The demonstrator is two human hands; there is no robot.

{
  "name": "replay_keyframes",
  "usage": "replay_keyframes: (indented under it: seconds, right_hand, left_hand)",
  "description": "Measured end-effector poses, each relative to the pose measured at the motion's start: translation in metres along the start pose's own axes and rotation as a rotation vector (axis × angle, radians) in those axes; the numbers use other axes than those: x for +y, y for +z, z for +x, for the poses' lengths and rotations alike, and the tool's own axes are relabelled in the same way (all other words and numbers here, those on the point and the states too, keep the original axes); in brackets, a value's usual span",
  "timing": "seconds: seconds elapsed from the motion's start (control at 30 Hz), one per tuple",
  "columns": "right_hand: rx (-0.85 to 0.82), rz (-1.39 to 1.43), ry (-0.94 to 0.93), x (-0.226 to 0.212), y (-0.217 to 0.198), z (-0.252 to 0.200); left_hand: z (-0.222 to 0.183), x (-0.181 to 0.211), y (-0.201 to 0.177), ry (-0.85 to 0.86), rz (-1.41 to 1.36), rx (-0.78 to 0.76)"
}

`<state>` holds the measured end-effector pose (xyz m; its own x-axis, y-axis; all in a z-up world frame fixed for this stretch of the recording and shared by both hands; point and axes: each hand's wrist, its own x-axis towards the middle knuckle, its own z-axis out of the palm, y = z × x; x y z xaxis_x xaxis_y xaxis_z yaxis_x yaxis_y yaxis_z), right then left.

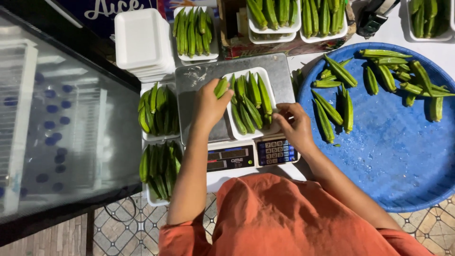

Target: A person is picking okra pods from a large blue tray and placing them into small white styrofoam trays on a digital scale to weigh them.

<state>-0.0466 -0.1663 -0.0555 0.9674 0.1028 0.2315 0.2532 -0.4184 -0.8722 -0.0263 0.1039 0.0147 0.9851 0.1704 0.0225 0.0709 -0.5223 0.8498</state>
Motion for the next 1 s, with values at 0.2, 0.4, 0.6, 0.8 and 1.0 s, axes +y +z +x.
replay_keyframes:
  seconds: [0.2, 0.4, 0.6, 0.8, 1.0]
  right_hand:
    - [-0.019, -0.026, 0.185, 0.011, -0.014, -0.003]
    - [-0.197, -0.049, 0.308, -0.004, -0.016, 0.002]
    - [-0.330, -0.013, 0.421, -0.009, -0.016, 0.003]
    - [-0.304, 0.125, 0.441, -0.019, -0.015, 0.002]
    - [-0.248, 0.078, 0.419, -0.003, -0.010, -0.003]
  left_hand:
    - [-0.008, -0.080, 0.024, -0.282, 0.018, -0.013]
    - [-0.026, -0.106, 0.052, -0.383, 0.023, -0.045]
    - [-0.036, -0.091, 0.048, -0.390, 0.015, -0.099]
    - [-0.043, -0.048, 0.026, -0.364, -0.009, -0.125]
    - [-0.036, -0.084, 0.043, -0.326, -0.157, -0.088]
